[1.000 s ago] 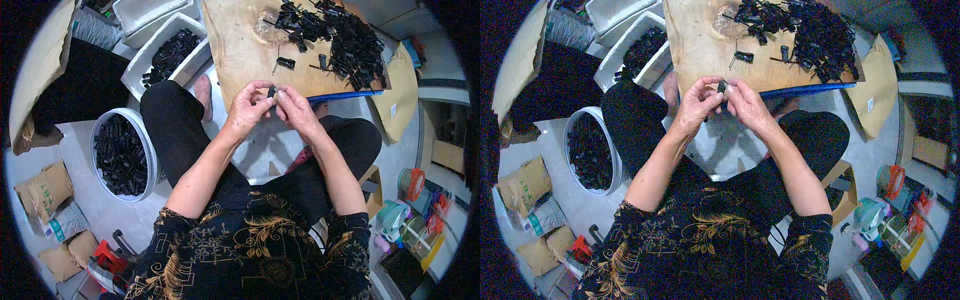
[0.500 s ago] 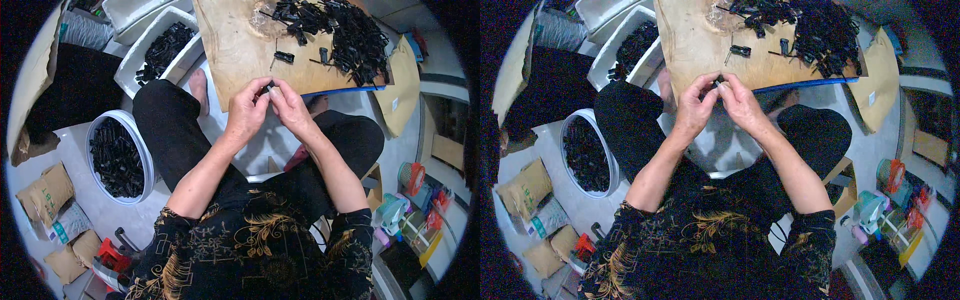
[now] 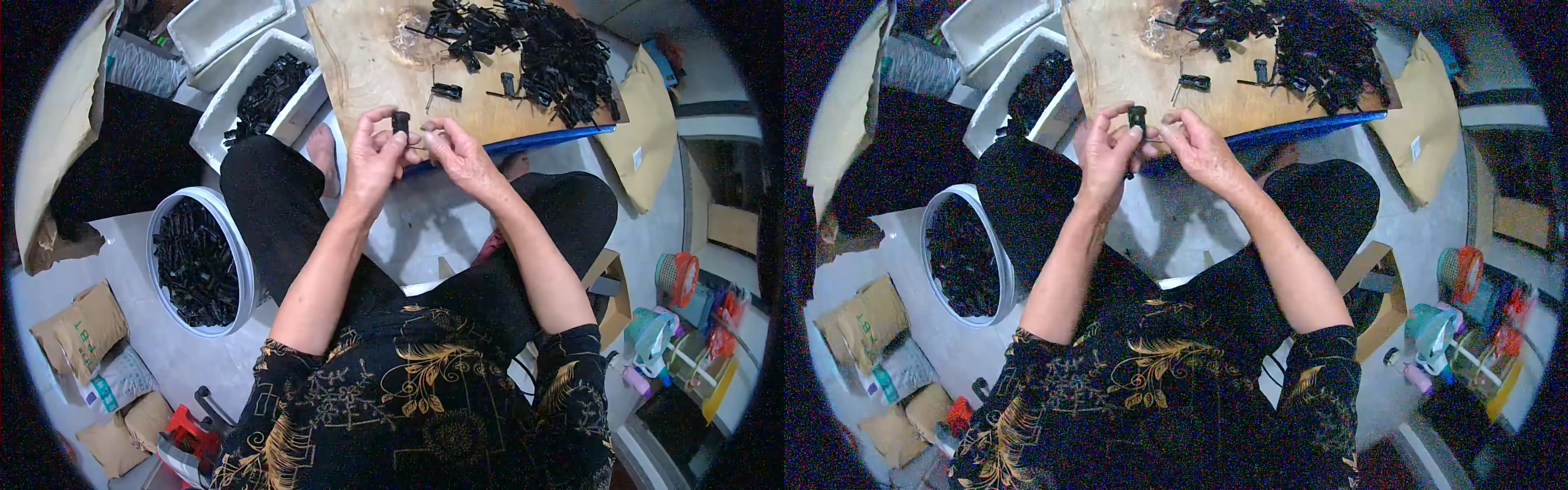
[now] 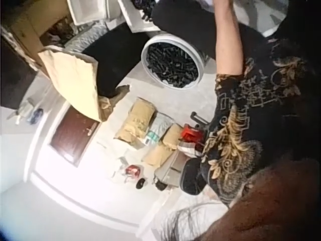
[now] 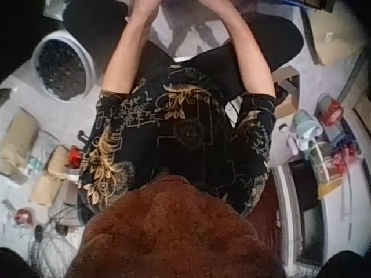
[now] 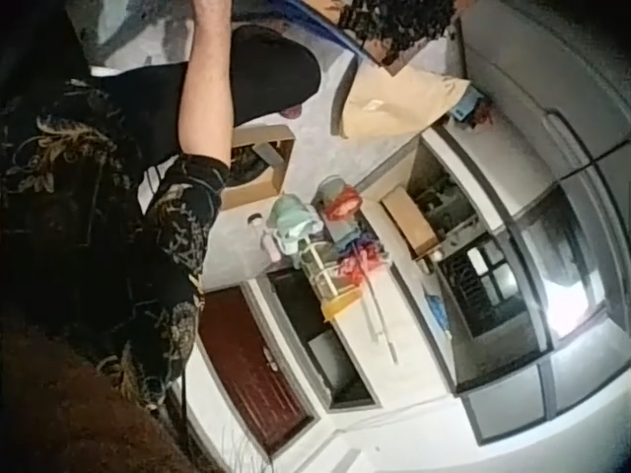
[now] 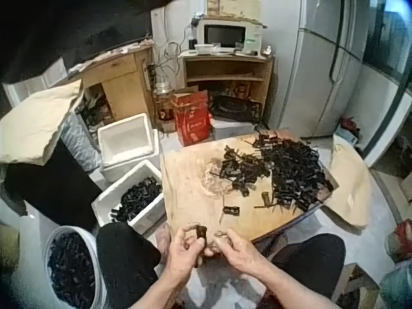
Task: Assembling small black plastic parts by hand at a workbench.
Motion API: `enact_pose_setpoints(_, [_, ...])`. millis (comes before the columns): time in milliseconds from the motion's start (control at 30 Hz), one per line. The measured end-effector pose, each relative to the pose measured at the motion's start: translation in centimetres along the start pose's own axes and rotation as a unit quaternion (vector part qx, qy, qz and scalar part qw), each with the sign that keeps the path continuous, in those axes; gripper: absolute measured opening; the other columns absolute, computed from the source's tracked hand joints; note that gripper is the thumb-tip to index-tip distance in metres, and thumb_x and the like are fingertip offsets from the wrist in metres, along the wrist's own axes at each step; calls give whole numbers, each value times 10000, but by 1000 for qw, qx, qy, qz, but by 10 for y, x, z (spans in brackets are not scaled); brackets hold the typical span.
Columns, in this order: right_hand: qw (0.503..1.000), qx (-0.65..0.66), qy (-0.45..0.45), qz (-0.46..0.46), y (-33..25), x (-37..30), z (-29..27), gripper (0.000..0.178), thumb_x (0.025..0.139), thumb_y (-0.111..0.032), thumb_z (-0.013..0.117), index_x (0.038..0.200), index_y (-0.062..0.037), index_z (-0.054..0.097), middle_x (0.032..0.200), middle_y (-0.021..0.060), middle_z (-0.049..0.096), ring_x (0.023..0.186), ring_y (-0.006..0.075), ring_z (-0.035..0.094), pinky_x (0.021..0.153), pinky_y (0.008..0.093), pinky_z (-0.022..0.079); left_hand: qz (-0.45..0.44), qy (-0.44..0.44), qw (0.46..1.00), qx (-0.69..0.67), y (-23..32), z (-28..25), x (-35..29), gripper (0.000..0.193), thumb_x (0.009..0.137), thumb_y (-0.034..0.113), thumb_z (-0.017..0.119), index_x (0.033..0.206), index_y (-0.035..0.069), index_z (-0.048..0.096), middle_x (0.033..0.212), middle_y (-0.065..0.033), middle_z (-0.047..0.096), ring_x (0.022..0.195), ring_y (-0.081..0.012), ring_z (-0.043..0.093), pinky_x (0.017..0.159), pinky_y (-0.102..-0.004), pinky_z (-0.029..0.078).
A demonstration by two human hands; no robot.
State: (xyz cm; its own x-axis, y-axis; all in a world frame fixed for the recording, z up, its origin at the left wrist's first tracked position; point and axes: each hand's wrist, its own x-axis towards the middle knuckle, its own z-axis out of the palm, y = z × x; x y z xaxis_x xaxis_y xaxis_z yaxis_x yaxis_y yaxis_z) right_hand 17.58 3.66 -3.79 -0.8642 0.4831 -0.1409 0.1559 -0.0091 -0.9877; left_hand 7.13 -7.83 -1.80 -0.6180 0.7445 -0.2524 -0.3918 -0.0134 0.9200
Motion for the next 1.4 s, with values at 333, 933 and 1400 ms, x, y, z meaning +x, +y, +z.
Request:
enact_pose_setpoints(333, [992,116,-15,54,-30,-13,-1,159,883,-221,528,931,-69,533,693,-27,531,464,16,381,414,154,288,-50,-74,985,-144,-5,-17,-2,392,833,74,533,1195,9,397,848,-101,601,594,-131,600,449,-168,409])
enact_pose_setpoints(933, [996,62,-27,55,-19,-11,4,199,888,-293,514,841,-105,558,588,-85,431,495,-3,349,420,164,256,7,-135,981,138,-8,4,-12,355,833,27,510,1175,17,414,758,-42,548,567,-83,547,464,-192,400])
enact_pose_setpoints(1400, [996,-46,-66,42,-11,-7,18,301,935,-251,379,825,4,492,616,49,530,583,121,505,556,271,420,6,-102,983,155,2,-8,-6,226,832,-21,466,1034,22,376,728,-43,505,565,-96,524,491,-225,419])
